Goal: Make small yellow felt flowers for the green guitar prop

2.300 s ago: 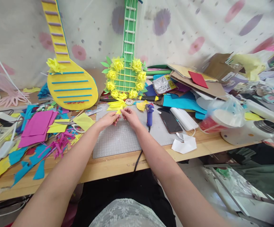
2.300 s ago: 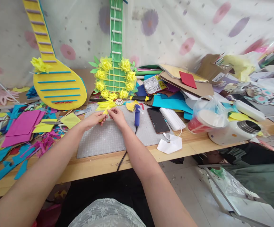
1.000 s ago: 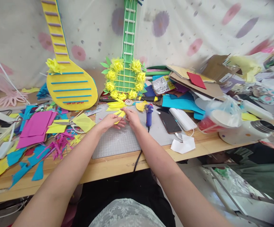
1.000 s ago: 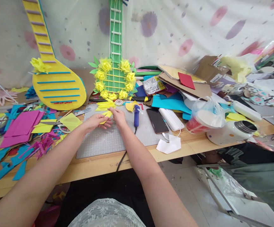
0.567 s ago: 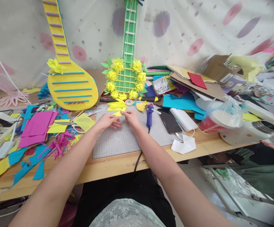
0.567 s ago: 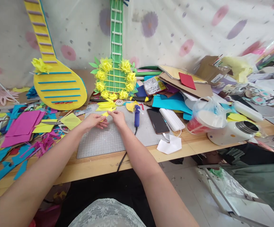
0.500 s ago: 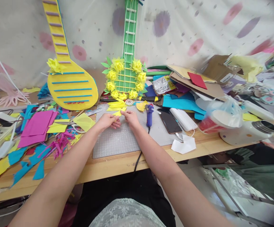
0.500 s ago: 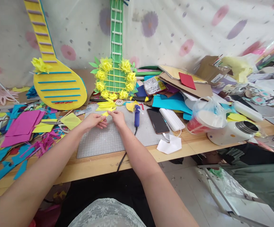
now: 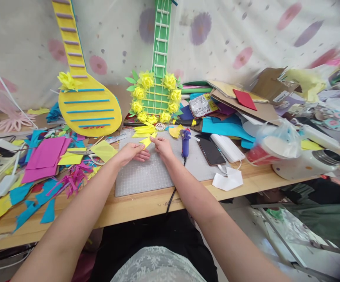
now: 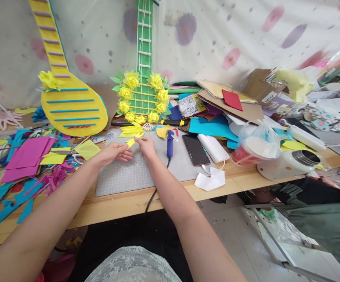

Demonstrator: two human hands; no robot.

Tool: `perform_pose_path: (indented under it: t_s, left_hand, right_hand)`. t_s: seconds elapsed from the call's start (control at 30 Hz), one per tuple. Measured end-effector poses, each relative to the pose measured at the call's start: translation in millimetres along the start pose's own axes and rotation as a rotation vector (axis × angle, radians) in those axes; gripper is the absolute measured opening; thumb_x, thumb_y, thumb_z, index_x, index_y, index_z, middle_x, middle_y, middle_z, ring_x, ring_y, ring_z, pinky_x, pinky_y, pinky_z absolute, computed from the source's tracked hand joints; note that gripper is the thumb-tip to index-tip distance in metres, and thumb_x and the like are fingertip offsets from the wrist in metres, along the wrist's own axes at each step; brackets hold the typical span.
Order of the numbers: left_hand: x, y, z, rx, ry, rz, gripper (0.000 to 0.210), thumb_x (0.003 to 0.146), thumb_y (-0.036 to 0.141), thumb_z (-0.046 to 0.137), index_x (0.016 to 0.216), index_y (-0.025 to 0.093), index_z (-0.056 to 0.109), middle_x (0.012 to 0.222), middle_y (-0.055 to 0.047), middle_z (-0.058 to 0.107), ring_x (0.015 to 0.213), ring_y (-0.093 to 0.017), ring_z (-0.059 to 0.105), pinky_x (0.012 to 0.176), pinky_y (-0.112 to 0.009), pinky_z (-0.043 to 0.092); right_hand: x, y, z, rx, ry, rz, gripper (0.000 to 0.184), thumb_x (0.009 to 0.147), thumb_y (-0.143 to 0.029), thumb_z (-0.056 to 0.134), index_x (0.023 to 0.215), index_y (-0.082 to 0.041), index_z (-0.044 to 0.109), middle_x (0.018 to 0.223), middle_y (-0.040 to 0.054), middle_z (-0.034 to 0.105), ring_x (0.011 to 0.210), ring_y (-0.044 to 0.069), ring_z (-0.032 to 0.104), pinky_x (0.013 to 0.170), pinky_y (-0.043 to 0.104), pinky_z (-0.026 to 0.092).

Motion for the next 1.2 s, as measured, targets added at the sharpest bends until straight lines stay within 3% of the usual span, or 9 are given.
perform_pose_path:
  t_s: [0.17, 0.3, 0.43, 0.73, 1.0, 1.13, 1.2]
  left_hand:
    - [-2, -5, -10.5, -0.053, -0.110, -0.073, 0.046, 0.080, 0.055, 0.054, 0.083, 0.010, 0.067, 0.094, -0.019, 0.071, 0.081, -0.023, 0.070, 0.063, -0.027, 0.056]
    - [0, -5, -13.1, -0.014, 0.009, -0.037, 0.048, 0.073, 0.059, 0.060, 0.082, 0.011, 0.065, 0.088, -0.018, 0.072, 0.078, -0.023, 0.070, 0.061, -0.028, 0.056]
    - [5, 0, -5.3, 0.050, 0.126, 0.076, 0.036, 0.062, 0.044, 0.076, 0.073, 0.012, 0.064, 0.076, -0.011, 0.072, 0.069, -0.018, 0.069, 0.061, -0.026, 0.055]
    - [1, 5, 2.2, 0.063, 0.155, 0.061, 0.028, 0.060, 0.033, 0.078, 0.061, 0.011, 0.060, 0.063, -0.006, 0.068, 0.056, -0.013, 0.064, 0.059, -0.025, 0.052]
    - [-9, 7, -17.2, 0.152, 0.026, -0.019, 0.044, 0.050, 0.047, 0.080, 0.076, 0.015, 0.066, 0.085, -0.011, 0.072, 0.077, -0.021, 0.068, 0.061, -0.027, 0.052]
    - [-6, 15, -21.5, 0.174, 0.228, 0.079, 0.041, 0.052, 0.047, 0.078, 0.074, 0.015, 0.065, 0.079, -0.007, 0.071, 0.073, -0.019, 0.066, 0.058, -0.026, 0.050]
    - [0, 14, -15.9, 0.184, 0.245, 0.131, 0.038, 0.052, 0.046, 0.077, 0.071, 0.015, 0.065, 0.071, -0.004, 0.068, 0.067, -0.016, 0.062, 0.057, -0.026, 0.049]
  right_hand:
    - [0, -2, -3, 0.005, 0.027, 0.005, 0.034, 0.057, -0.034, 0.076, 0.055, -0.018, 0.046, 0.041, -0.0110, 0.028, 0.040, 0.002, 0.017, 0.039, 0.022, 0.013]
    - [0, -2, -2, -0.001, 0.013, 0.013, 0.031, 0.060, -0.031, 0.075, 0.055, -0.017, 0.047, 0.040, -0.0107, 0.028, 0.041, 0.002, 0.018, 0.039, 0.022, 0.014]
    - [-1, -1, -1, -0.002, 0.009, 0.015, 0.030, 0.062, -0.029, 0.074, 0.055, -0.017, 0.047, 0.041, -0.0104, 0.029, 0.041, 0.003, 0.019, 0.041, 0.022, 0.015]
    - [1, 1, 0, 0.000, 0.001, 0.013, 0.032, 0.061, -0.030, 0.076, 0.056, -0.017, 0.047, 0.041, -0.0111, 0.030, 0.038, 0.002, 0.019, 0.039, 0.022, 0.015]
    - [2, -1, -2, -0.090, 0.046, 0.019, 0.028, 0.063, -0.030, 0.073, 0.058, -0.017, 0.048, 0.041, -0.0109, 0.033, 0.038, 0.002, 0.020, 0.040, 0.022, 0.015]
    - [2, 1, 2, -0.146, 0.004, 0.008, 0.031, 0.059, -0.034, 0.075, 0.057, -0.017, 0.049, 0.041, -0.0109, 0.032, 0.039, 0.002, 0.021, 0.041, 0.022, 0.014]
    - [2, 3, 5, -0.163, -0.021, -0.003, 0.034, 0.057, -0.037, 0.076, 0.056, -0.017, 0.048, 0.042, -0.0108, 0.033, 0.040, 0.002, 0.022, 0.041, 0.022, 0.014]
Point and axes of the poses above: each hand's wrist, its own x-axis towards the middle knuckle, its own z-axis out of the palm, y = z × x, the point moved 1 cm from there along x, towards the middle knuckle
